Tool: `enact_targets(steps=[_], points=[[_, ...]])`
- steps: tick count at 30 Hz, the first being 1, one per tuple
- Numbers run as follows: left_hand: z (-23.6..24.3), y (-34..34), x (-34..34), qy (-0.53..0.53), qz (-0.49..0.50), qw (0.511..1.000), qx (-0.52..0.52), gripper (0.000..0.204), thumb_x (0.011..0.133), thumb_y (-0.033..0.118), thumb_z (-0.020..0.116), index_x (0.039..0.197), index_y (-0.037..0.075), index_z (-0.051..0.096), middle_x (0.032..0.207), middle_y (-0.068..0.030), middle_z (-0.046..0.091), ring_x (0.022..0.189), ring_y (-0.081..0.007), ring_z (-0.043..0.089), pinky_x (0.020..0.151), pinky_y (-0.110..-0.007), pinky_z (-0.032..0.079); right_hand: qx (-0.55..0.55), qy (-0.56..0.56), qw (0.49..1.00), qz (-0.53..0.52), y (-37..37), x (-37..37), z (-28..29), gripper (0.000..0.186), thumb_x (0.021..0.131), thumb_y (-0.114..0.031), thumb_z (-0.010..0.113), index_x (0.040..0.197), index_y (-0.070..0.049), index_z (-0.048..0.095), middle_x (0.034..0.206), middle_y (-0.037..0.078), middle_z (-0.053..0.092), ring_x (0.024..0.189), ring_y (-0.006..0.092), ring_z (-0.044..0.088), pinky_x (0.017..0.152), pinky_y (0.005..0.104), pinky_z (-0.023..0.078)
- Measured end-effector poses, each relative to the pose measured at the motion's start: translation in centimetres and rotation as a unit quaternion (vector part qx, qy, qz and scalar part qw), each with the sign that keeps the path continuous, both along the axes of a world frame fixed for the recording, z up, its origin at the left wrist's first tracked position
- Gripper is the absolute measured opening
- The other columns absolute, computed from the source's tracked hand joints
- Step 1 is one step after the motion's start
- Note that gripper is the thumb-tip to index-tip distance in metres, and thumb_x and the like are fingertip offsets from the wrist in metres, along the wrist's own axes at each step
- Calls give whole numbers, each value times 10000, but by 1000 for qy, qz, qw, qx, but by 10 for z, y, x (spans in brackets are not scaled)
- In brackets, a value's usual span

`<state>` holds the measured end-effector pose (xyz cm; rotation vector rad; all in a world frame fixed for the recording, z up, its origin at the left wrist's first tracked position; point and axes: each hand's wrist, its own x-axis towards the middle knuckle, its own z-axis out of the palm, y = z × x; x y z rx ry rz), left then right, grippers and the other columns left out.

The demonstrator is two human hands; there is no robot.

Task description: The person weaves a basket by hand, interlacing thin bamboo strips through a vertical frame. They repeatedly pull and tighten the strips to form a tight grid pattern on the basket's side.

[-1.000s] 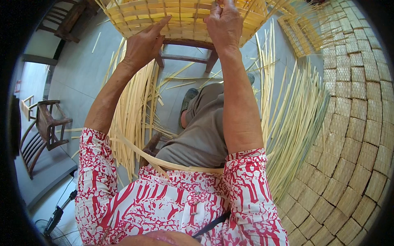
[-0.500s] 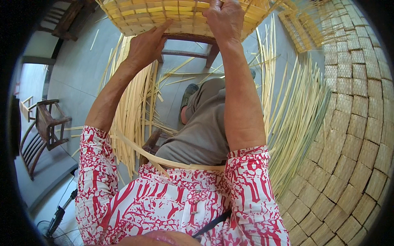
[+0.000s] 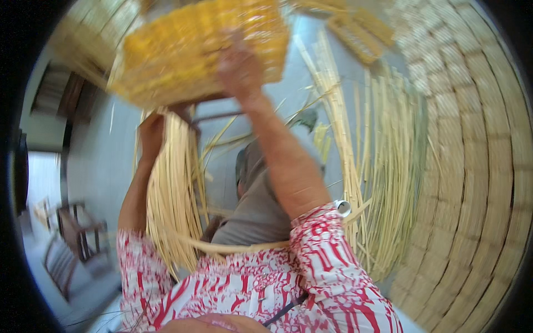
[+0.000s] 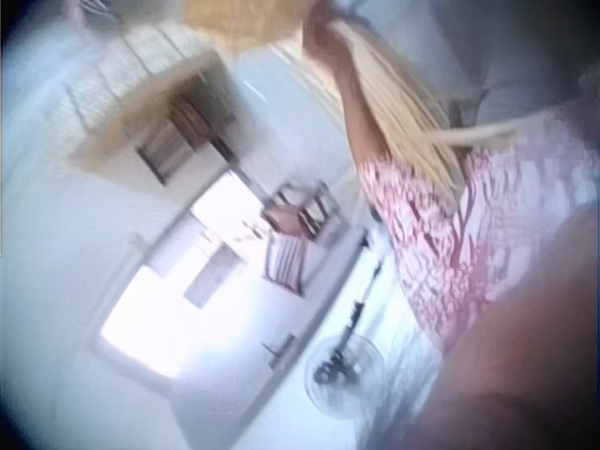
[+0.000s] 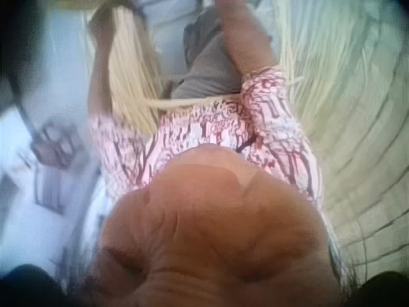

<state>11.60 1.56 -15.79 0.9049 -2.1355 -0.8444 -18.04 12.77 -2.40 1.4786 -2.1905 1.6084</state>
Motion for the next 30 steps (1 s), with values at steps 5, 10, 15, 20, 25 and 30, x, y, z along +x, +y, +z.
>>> enact_targets(steps=[5, 10, 15, 20, 25, 30], points=[[122, -108, 57, 253, 140, 939, 186, 432, 1020, 283, 583, 1401, 88, 530, 1297, -28, 622, 1134, -124, 601, 945, -316, 497, -2, -8, 1000, -15, 15, 2, 24, 313, 875, -101, 572, 1187, -131, 572, 836, 229, 681, 787, 464, 655, 672, 541, 513], [178, -149, 30, 237, -208, 860, 403, 576, 1023, 317, 538, 1544, 136, 369, 1468, -18, 505, 1312, -159, 504, 1052, -364, 449, -21, -39, 999, -10, 19, 8, 24, 307, 882, -115, 575, 1189, -99, 571, 848, 223, 691, 809, 445, 669, 711, 529, 520], [185, -180, 7, -42, -98, 902, 419, 801, 922, 443, 660, 1580, 185, 283, 1448, -18, 523, 1280, -182, 523, 957, -519, 471, 3, 0, 999, -34, 17, -1, 15, 323, 884, -99, 599, 1207, -116, 595, 826, 181, 705, 756, 375, 699, 689, 462, 540], [191, -194, 25, -98, -105, 883, 446, 630, 805, 386, 773, 1331, 135, 533, 1213, -120, 645, 1089, -312, 654, 807, -581, 594, -31, -31, 999, 11, 24, 11, 21, 422, 877, -55, 619, 1291, -125, 581, 810, 142, 693, 749, 289, 697, 694, 393, 537], [178, -151, 59, -71, -52, 896, 435, 571, 795, 309, 719, 1264, 30, 550, 1075, -152, 705, 910, -327, 730, 751, -562, 621, -68, -137, 987, 54, 41, 19, 28, 422, 912, -18, 601, 1326, -94, 565, 852, 68, 660, 756, 152, 634, 704, 314, 518], [168, -123, 104, 42, 24, 844, 533, 596, 763, 210, 703, 1272, -68, 565, 1082, -194, 716, 897, -321, 740, 787, -499, 628, 10, -273, 952, 139, 46, 33, 25, 325, 951, -59, 601, 1274, -40, 576, 834, 20, 632, 735, 84, 566, 679, 274, 495]])
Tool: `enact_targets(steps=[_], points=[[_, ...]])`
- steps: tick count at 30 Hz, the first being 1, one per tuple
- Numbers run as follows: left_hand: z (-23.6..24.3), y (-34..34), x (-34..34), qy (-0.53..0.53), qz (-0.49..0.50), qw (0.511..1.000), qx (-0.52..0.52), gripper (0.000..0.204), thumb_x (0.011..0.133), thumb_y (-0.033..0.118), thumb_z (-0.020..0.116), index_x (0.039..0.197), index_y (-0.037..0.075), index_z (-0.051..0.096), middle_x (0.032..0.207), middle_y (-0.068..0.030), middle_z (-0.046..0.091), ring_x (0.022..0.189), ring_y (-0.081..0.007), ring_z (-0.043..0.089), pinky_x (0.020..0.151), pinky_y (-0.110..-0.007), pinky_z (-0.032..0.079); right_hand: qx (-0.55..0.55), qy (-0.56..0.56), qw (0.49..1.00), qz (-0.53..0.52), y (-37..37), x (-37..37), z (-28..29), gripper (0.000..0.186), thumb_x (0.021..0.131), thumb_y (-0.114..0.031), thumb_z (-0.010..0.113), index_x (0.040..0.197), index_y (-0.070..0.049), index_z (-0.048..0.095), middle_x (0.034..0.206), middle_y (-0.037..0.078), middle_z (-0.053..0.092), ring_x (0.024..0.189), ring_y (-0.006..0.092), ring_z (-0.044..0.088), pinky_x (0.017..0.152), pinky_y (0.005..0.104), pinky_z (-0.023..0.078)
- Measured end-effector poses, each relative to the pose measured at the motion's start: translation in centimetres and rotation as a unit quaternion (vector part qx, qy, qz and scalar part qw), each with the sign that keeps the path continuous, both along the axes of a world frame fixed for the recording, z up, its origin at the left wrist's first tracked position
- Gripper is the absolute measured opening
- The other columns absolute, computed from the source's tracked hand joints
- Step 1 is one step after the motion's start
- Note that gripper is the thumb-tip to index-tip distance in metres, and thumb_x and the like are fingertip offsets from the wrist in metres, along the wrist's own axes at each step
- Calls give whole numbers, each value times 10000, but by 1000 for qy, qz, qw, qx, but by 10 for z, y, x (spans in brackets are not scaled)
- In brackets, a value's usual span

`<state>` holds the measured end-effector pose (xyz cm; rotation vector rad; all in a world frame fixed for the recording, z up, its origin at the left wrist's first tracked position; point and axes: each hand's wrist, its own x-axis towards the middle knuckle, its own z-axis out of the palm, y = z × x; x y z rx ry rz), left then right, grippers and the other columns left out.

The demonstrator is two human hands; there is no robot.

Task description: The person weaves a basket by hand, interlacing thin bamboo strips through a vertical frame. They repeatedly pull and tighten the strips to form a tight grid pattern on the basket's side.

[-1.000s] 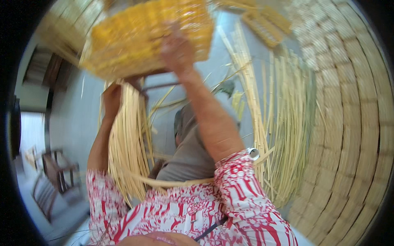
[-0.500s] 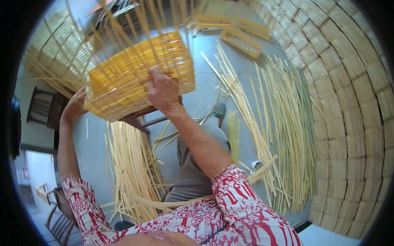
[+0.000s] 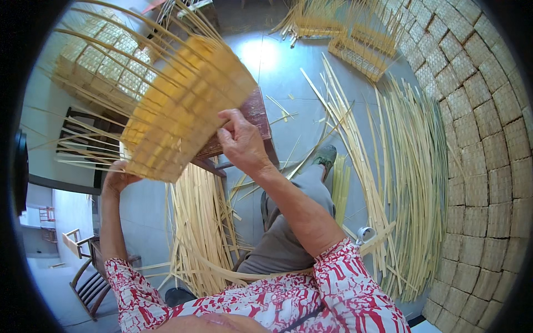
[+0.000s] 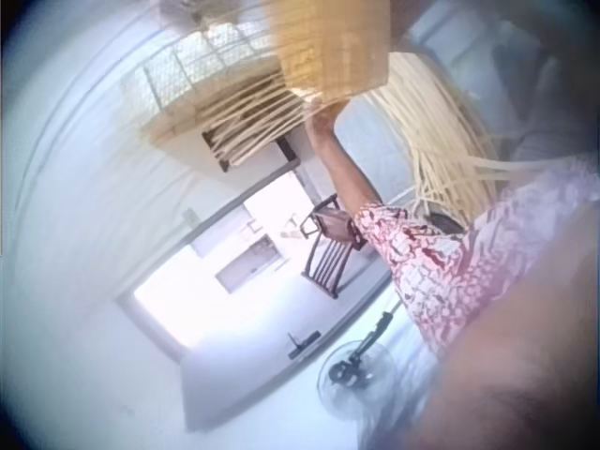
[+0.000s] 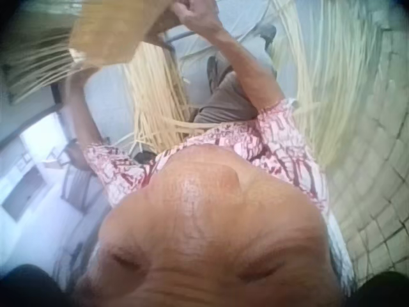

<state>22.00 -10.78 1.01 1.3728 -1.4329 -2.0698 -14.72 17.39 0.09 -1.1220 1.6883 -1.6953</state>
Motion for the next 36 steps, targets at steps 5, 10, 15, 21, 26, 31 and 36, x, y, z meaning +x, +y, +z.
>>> enact_targets(steps=[5, 10, 15, 21, 26, 31, 36], points=[[27, -67, -125, 332, 50, 938, 80, 601, 879, 230, 633, 1415, 6, 482, 1397, -205, 557, 1338, -377, 488, 1076, -593, 431, 22, 20, 998, 47, -2, 2, -1, 239, 912, -106, 598, 1132, -13, 615, 780, 111, 667, 675, 200, 632, 648, 347, 508], [47, -24, -253, 276, 213, 937, 5, 921, 926, 314, 659, 1548, -1, 57, 1561, -304, 153, 1416, -487, 307, 1081, -638, 418, 6, 37, 999, 34, -9, 2, -4, 210, 910, -104, 595, 1094, -8, 629, 779, 107, 675, 678, 187, 639, 646, 349, 517], [-22, 74, -254, 157, -74, 963, -204, 299, 945, 202, 664, 1185, 26, 637, 1041, -30, 655, 884, -134, 635, 774, -286, 541, -1, -65, 998, 14, -9, -12, -12, 185, 937, -74, 576, 1105, -18, 631, 812, 52, 676, 749, 117, 647, 665, 281, 523], [-28, 232, -159, 15, -471, 853, -224, 270, 987, 294, 656, 1034, 29, 672, 926, -24, 668, 826, -117, 635, 742, -296, 533, -24, -150, 988, 5, -13, -28, -12, 156, 977, -45, 546, 1103, -29, 637, 867, 23, 671, 781, 72, 631, 716, 218, 538], [-21, 317, -85, -33, -708, 676, -201, 732, 839, 684, 664, 1050, -15, 610, 907, -205, 644, 864, -333, 659, 717, -430, 502, -132, -152, 979, -24, 43, -42, 9, 158, 982, -32, 519, 1074, -30, 646, 819, 32, 678, 709, 75, 622, 654, 227, 536], [-6, 351, -44, -18, -661, 725, -194, 532, 917, 533, 646, 1018, 11, 620, 768, -214, 593, 731, -446, 611, 635, -495, 464, -26, -133, 982, -133, 159, -106, -33, 178, 967, -26, 510, 1061, -33, 661, 789, 42, 678, 670, 76, 623, 599, 227, 536], [17, 362, -35, -4, -632, 735, -245, 288, 904, 305, 708, 974, 34, 641, 714, -183, 588, 715, -443, 605, 593, -457, 464, 102, -96, 968, -210, 247, -150, -49, 195, 934, -42, 511, 1065, -31, 655, 784, 55, 683, 628, 74, 619, 566, 224, 534]])
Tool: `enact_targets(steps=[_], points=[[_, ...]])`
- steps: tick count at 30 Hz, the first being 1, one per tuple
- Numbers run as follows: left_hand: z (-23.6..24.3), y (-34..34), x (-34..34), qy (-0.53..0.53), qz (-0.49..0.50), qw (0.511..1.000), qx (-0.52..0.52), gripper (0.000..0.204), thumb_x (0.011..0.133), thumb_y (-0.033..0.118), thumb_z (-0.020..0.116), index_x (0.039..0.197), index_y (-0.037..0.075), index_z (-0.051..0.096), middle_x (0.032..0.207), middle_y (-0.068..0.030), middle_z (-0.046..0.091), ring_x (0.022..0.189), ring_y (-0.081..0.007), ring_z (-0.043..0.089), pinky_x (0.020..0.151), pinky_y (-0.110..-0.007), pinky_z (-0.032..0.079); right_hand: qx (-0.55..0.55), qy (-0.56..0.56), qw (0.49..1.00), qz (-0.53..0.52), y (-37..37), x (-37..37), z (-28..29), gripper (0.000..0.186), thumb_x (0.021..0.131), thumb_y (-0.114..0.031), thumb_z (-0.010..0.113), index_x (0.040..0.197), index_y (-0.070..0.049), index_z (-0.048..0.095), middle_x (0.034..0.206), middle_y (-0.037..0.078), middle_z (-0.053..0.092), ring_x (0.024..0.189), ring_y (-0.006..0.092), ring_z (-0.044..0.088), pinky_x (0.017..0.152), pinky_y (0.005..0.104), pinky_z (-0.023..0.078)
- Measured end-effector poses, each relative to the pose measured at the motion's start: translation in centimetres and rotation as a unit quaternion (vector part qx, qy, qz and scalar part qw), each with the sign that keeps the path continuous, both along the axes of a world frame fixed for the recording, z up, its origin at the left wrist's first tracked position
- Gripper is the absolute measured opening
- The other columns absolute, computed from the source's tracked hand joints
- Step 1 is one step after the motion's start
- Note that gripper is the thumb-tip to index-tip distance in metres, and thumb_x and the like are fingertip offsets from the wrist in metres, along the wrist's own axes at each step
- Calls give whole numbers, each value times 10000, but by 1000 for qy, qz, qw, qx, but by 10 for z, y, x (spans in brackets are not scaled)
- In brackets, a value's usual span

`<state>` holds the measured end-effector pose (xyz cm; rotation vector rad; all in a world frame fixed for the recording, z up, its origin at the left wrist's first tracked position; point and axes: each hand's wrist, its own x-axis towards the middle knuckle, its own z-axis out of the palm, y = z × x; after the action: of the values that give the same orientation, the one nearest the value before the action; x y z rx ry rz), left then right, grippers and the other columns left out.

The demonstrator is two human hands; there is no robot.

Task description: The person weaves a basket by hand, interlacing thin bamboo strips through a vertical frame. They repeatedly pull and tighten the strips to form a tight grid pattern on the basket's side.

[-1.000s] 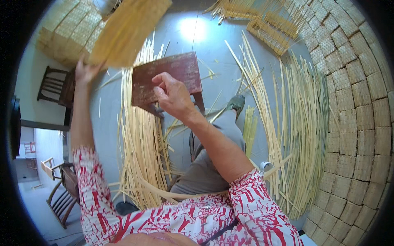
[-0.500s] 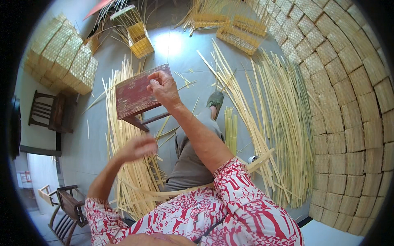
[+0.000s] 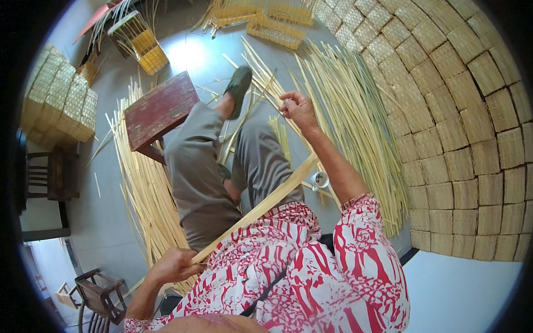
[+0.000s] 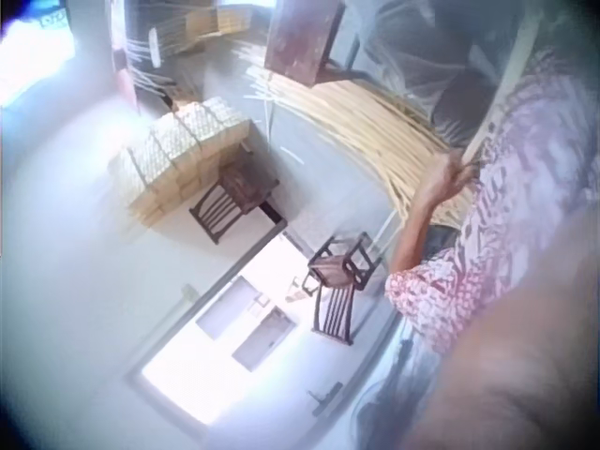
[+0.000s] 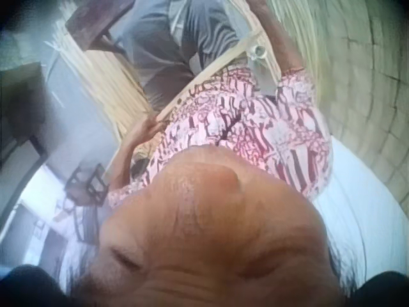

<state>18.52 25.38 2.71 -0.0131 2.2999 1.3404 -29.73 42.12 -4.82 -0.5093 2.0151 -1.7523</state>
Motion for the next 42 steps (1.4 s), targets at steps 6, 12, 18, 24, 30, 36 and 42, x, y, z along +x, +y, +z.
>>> enact_targets(steps=[6, 12, 18, 24, 30, 36, 42], points=[[-28, 24, 19, -121, 127, 977, 118, 312, 994, 359, 634, 1110, 70, 626, 725, -72, 569, 722, -155, 605, 654, -358, 482, 81, -14, 997, 2, -23, -78, -26, 208, 973, -127, 545, 1152, -62, 629, 864, 46, 690, 598, 66, 601, 562, 235, 541], [-17, -3, -81, -332, 101, 917, 196, 269, 1004, 369, 542, 1010, 102, 568, 711, -125, 599, 649, -238, 641, 625, -360, 511, 153, 31, 987, -45, -104, -243, -107, 417, 944, -167, 654, 1320, -17, 552, 877, 83, 704, 584, 128, 648, 493, 263, 540], [-44, -40, -140, -373, 143, 886, 237, 257, 995, 357, 553, 1020, 102, 575, 717, -122, 606, 665, -246, 650, 635, -365, 514, 267, 238, 925, -130, -170, -424, -134, 615, 826, -283, 767, 1347, -27, 564, 1046, 171, 681, 912, 277, 659, 793, 376, 523], [-87, -58, -218, -388, 157, 870, 260, 246, 986, 344, 565, 1030, 103, 583, 722, -120, 614, 680, -254, 658, 646, -370, 517, 67, 479, 854, -188, -270, -523, -91, 716, 936, -222, 665, 1516, -58, 277, 1254, 256, 599, 1033, 288, 670, 876, 380, 555], [-109, -66, -255, -385, 190, 861, 274, 237, 977, 331, 576, 1040, 103, 591, 728, -118, 621, 696, -261, 666, 656, -376, 520, 354, 401, 845, -24, -315, -557, -105, 680, 941, -262, 647, 1423, -98, 196, 1255, 247, 532, 1022, 304, 652, 846, 385, 567], [-106, -77, -243, -352, 188, 871, 287, 230, 968, 318, 587, 1050, 104, 599, 734, -115, 628, 712, -269, 675, 666, -381, 522, 444, 423, 789, -30, -321, -525, -120, 371, 946, -274, 614, 1190, -68, 426, 1058, 185, 611, 915, 286, 673, 773, 380, 575], [-66, -96, -185, -284, 146, 902, 289, 225, 959, 305, 598, 1060, 104, 607, 740, -113, 636, 727, -277, 683, 677, -386, 525, 268, 422, 859, -107, -316, -532, -9, 261, 951, -287, 581, 957, -37, 656, 862, 122, 690, 808, 268, 694, 700, 376, 583]])
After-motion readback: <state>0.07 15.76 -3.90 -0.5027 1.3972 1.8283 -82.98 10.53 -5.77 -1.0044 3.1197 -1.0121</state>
